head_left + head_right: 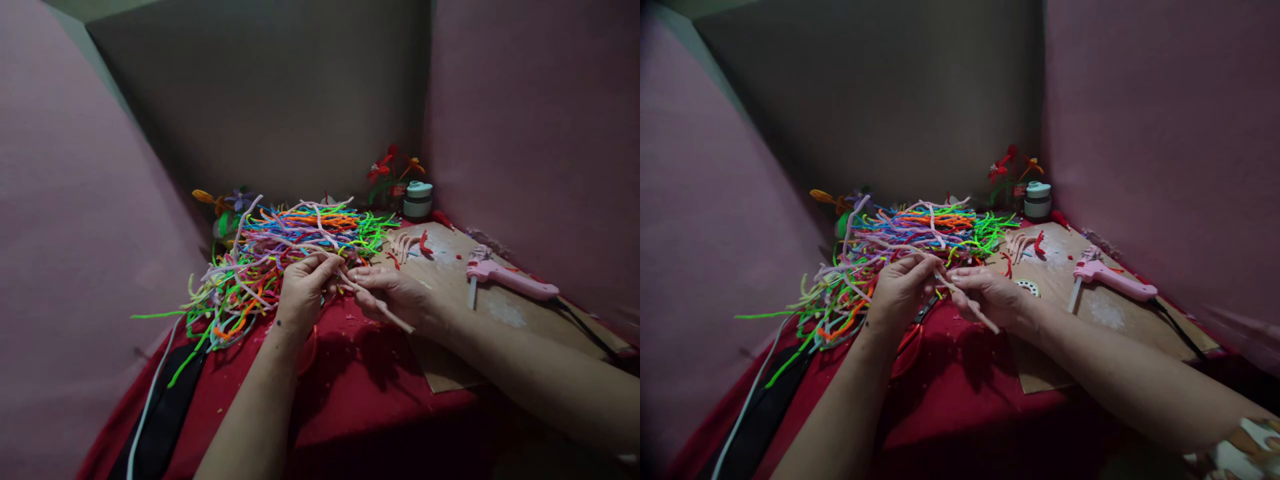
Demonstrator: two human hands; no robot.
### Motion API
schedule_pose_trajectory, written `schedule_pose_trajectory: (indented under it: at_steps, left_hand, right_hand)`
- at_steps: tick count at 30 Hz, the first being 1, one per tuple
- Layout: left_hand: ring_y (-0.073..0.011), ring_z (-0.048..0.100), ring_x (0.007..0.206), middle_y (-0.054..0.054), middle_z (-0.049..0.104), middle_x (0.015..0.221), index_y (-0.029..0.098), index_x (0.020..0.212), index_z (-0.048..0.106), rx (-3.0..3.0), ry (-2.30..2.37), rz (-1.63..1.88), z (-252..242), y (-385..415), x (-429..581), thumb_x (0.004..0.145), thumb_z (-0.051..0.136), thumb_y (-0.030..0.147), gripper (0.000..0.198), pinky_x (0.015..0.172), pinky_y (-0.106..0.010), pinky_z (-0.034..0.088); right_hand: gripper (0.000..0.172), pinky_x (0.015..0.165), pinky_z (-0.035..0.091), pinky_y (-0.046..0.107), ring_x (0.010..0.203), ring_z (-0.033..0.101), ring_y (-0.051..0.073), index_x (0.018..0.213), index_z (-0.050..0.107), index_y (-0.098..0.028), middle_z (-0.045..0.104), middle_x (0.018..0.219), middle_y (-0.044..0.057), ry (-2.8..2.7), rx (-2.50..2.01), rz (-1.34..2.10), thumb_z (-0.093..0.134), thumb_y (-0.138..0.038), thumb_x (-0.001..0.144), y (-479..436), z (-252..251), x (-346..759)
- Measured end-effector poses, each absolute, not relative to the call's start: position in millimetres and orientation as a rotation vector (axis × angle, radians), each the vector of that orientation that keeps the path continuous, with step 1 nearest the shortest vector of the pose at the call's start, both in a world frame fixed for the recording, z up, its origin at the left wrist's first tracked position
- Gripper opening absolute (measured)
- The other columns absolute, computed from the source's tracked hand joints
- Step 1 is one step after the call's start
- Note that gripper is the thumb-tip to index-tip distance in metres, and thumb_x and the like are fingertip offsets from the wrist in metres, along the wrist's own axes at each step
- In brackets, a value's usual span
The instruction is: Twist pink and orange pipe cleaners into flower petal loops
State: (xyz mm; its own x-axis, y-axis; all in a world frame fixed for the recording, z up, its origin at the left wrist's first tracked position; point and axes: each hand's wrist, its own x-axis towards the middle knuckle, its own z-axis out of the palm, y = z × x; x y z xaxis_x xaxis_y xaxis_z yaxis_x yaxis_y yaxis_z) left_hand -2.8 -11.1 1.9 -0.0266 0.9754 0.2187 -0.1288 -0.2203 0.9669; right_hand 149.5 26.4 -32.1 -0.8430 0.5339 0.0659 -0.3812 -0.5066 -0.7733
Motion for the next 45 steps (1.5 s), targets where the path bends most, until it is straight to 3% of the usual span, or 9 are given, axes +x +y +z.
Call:
schedule_pose_trajectory:
  at_steps: [3, 6, 10, 15, 20, 26, 33, 40, 45]
  left_hand:
    - [-0.0037, 0.041, 0.037, 0.005, 0.052, 0.047, 0.014, 0.071, 0.062, 1.183, 1.021, 1.541, 2, -10, -3, 0.069, 0.069, 0.028, 0.017, 0.036, -0.016, 0.029]
    - [-0.0049, 0.040, 0.036, 0.005, 0.050, 0.045, 0.014, 0.069, 0.061, 1.169, 1.046, 1.598, 2, -10, -1, 0.068, 0.070, 0.028, 0.017, 0.035, -0.018, 0.031]
    - [-0.0055, 0.043, 0.038, 0.004, 0.055, 0.051, 0.013, 0.067, 0.061, 1.235, 1.120, 1.621, 1, -11, 3, 0.069, 0.069, 0.029, 0.018, 0.035, -0.019, 0.032]
    - [-0.0068, 0.047, 0.041, 0.003, 0.055, 0.052, 0.014, 0.067, 0.061, 1.268, 1.180, 1.533, -3, -12, 7, 0.070, 0.068, 0.031, 0.019, 0.038, -0.018, 0.034]
    - [-0.0063, 0.044, 0.040, 0.004, 0.053, 0.046, 0.014, 0.070, 0.062, 1.354, 1.289, 1.459, -4, -11, 7, 0.073, 0.065, 0.032, 0.018, 0.039, -0.018, 0.031]
    - [-0.0063, 0.048, 0.041, 0.003, 0.057, 0.049, 0.014, 0.070, 0.061, 1.315, 1.254, 1.450, -5, -10, 9, 0.071, 0.067, 0.028, 0.016, 0.039, -0.017, 0.033]
    - [-0.0118, 0.055, 0.041, 0.001, 0.060, 0.051, 0.014, 0.072, 0.055, 1.229, 1.027, 1.395, -11, -9, 10, 0.071, 0.066, 0.033, 0.022, 0.038, -0.022, 0.042]
    - [-0.0096, 0.052, 0.039, 0.003, 0.059, 0.050, 0.013, 0.078, 0.056, 1.216, 1.077, 1.333, -13, -7, 9, 0.072, 0.066, 0.031, 0.021, 0.040, -0.021, 0.044]
    - [-0.0094, 0.051, 0.036, 0.005, 0.056, 0.047, 0.013, 0.084, 0.058, 1.257, 1.112, 1.285, -12, -7, 9, 0.069, 0.067, 0.031, 0.026, 0.036, -0.020, 0.043]
  right_hand:
    - [0.018, 0.037, 0.031, 0.014, 0.037, 0.038, 0.004, 0.095, 0.061, -0.012, 0.056, 0.051, -0.003, -0.961, -0.197, 2.321, 0.056, -0.011, 0.077, 27, -27, 152]
    - [0.029, 0.045, 0.040, 0.014, 0.049, 0.051, 0.005, 0.103, 0.061, -0.013, 0.065, 0.069, 0.001, -0.874, -0.189, 2.221, 0.058, -0.009, 0.074, 27, -24, 153]
    - [0.022, 0.050, 0.044, 0.018, 0.056, 0.057, 0.007, 0.099, 0.064, -0.012, 0.068, 0.076, 0.004, -0.956, -0.269, 2.087, 0.058, -0.010, 0.077, 29, -28, 149]
    - [0.015, 0.044, 0.041, 0.018, 0.051, 0.056, 0.007, 0.090, 0.066, -0.012, 0.064, 0.070, 0.002, -1.073, -0.316, 1.990, 0.062, -0.022, 0.080, 35, -40, 143]
    - [0.018, 0.046, 0.042, 0.019, 0.052, 0.056, 0.007, 0.082, 0.064, -0.012, 0.063, 0.068, 0.002, -1.097, -0.369, 1.882, 0.066, -0.029, 0.076, 37, -40, 142]
    - [0.024, 0.037, 0.038, 0.018, 0.044, 0.053, 0.008, 0.074, 0.058, -0.013, 0.061, 0.063, 0.002, -1.278, -0.558, 1.738, 0.065, -0.036, 0.073, 30, -33, 143]
    - [0.024, 0.036, 0.030, 0.018, 0.039, 0.043, 0.006, 0.064, 0.056, -0.014, 0.056, 0.055, -0.001, -1.630, -0.712, 1.628, 0.051, -0.031, 0.079, 21, -29, 145]
    - [0.022, 0.038, 0.025, 0.018, 0.039, 0.036, 0.005, 0.063, 0.055, -0.015, 0.048, 0.050, -0.004, -1.777, -0.772, 1.494, 0.046, -0.023, 0.081, 22, -29, 145]
    - [0.021, 0.042, 0.030, 0.018, 0.043, 0.041, 0.006, 0.064, 0.055, -0.015, 0.052, 0.054, -0.003, -1.793, -0.751, 1.453, 0.047, -0.024, 0.081, 23, -33, 143]
